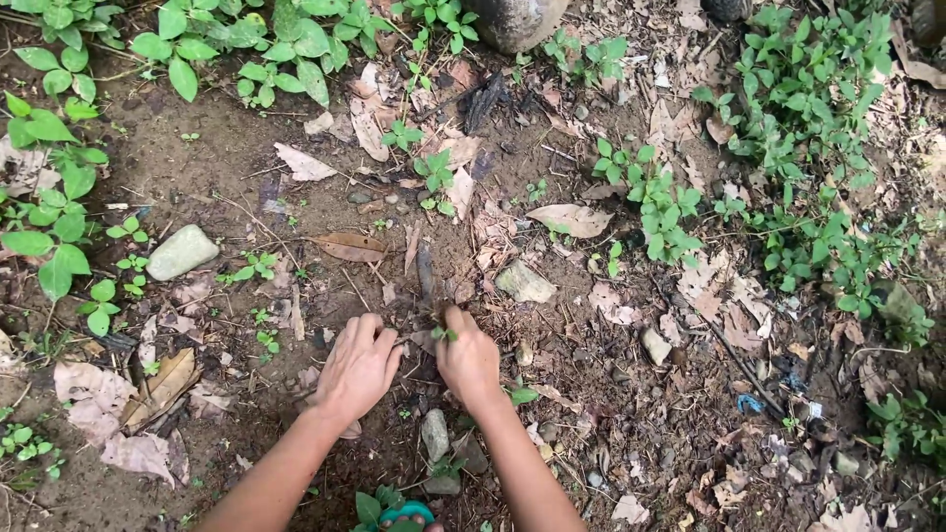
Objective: Clearing small debris, leaves, and weeds from a dirt area with bare hands.
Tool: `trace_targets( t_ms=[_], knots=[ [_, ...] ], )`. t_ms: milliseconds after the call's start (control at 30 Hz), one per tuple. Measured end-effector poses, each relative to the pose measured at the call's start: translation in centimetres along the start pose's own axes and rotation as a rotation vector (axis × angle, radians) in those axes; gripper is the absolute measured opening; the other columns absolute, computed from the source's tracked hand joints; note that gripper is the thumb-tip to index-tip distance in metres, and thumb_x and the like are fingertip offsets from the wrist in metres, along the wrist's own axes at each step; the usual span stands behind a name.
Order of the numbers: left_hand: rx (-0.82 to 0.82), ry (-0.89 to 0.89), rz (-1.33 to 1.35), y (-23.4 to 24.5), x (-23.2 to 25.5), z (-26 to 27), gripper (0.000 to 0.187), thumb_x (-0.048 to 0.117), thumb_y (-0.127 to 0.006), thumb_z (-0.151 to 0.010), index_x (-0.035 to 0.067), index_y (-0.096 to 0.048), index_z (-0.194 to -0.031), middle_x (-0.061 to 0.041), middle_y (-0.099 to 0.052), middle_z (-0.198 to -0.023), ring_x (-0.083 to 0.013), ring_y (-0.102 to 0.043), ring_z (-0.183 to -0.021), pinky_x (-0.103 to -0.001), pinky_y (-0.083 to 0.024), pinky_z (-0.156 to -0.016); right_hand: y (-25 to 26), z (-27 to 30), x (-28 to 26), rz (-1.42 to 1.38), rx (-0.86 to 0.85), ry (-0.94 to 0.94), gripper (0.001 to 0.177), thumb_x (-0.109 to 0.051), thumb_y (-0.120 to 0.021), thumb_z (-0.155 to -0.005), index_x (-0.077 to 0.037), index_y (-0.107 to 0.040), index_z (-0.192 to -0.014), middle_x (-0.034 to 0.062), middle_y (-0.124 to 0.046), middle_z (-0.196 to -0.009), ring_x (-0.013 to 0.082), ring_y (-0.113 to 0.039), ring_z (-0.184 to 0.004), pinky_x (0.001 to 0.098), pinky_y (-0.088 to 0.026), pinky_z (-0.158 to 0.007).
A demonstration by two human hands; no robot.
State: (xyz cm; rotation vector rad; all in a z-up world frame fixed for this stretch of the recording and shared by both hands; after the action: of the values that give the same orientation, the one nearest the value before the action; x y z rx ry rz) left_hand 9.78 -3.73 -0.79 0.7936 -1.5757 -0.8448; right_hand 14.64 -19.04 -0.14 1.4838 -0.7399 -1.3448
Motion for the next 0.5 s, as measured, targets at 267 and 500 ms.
trace_targets(
  t_ms=[267,500],
  knots=[
    [0.042,-0.149,-0.13,1.3,0.9,0.9,0.068,0.055,-0.074,-0.071,0.003,-0.066,-0.115,-0.02,-0.048,-0.142,-0.045,-0.042,-0.133,-0.059,-0.03,-0.109,3.7,4.5,-3.5,0.052,0.088,0.261,0.064,-0.037,-0.077,-0.08,0.001,-0.058,-0.129,0.0297,-0.055,-0.119,0.0425,-0.06,-0.1,0.0516,-0.052,-0.084],
    [-0.132,-0.081,-0.051,-1.8,-0.1,1.3,0.047,0.032,-0.069,-0.087,0.005,-0.06,-0.124,-0.013,-0.055,-0.127,-0.0332,-0.05,-0.123,-0.046,-0.045,-0.105,0.8,5.3,-1.1,0.064,0.023,0.169,0.06,-0.035,-0.082,-0.077,0.0,-0.059,-0.12,0.0234,-0.059,-0.111,0.0391,-0.055,-0.105,0.0517,-0.046,-0.091]
  ],
)
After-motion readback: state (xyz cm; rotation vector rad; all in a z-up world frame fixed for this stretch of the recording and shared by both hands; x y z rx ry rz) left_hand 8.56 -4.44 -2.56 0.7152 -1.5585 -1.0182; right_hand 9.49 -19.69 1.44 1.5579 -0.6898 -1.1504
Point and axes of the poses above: each hand's wrist, its own z-axis away from the middle knuckle, its own y-axis out of the back of the hand, x = y × z, the point moved 8 cm from there along -z, towards the middle knuckle
